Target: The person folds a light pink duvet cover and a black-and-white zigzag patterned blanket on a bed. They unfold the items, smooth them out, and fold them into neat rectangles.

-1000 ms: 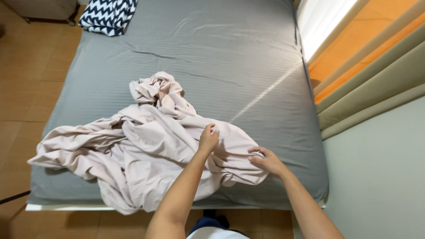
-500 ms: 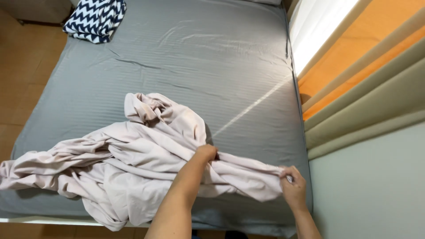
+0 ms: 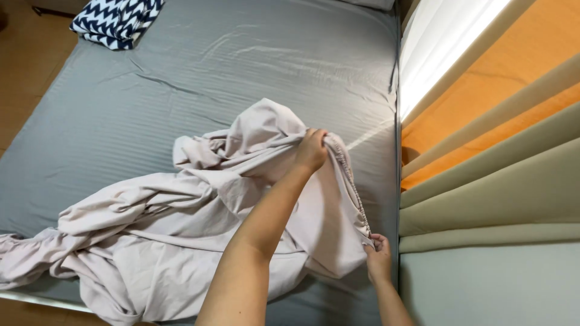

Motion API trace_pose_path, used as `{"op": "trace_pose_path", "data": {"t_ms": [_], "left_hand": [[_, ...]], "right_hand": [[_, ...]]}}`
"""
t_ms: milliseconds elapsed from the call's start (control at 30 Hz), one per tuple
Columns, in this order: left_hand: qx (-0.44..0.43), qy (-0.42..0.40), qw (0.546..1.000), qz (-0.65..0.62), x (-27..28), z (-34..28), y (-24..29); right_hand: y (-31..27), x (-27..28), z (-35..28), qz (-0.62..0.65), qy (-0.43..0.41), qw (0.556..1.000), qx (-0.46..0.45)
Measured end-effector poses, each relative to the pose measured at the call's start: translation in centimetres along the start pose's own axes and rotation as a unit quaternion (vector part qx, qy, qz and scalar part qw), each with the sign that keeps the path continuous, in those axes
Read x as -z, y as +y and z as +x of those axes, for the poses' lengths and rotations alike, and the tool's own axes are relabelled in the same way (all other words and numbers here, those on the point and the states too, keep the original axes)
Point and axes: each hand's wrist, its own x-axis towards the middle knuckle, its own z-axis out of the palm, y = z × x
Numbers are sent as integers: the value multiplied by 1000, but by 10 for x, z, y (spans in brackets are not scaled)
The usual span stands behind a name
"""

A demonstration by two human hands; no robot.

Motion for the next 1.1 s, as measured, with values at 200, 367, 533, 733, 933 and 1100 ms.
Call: {"op": "trace_pose_path", "data": {"t_ms": [200, 367, 533, 733, 933, 1100], "left_hand": [[-21, -31, 998, 52, -48, 93, 67], [-60, -5, 995, 77, -68, 174, 115], [-108, -27, 994, -3, -98, 186, 85], [-112, -222, 963, -105, -100, 35, -41], [275, -362, 857, 244, -1, -166, -94], [326, -233, 868, 293, -9, -307, -180]], "right_hand": [[-2, 25, 114, 24, 42, 993, 111], [-98, 22, 200, 69, 105, 982, 140], [-87, -6, 215, 196, 64, 973, 102], [48, -46, 144, 30, -77, 938, -336], [122, -73, 79, -58, -208, 877, -429], [137, -100, 40, -88, -260, 845, -459]]}}
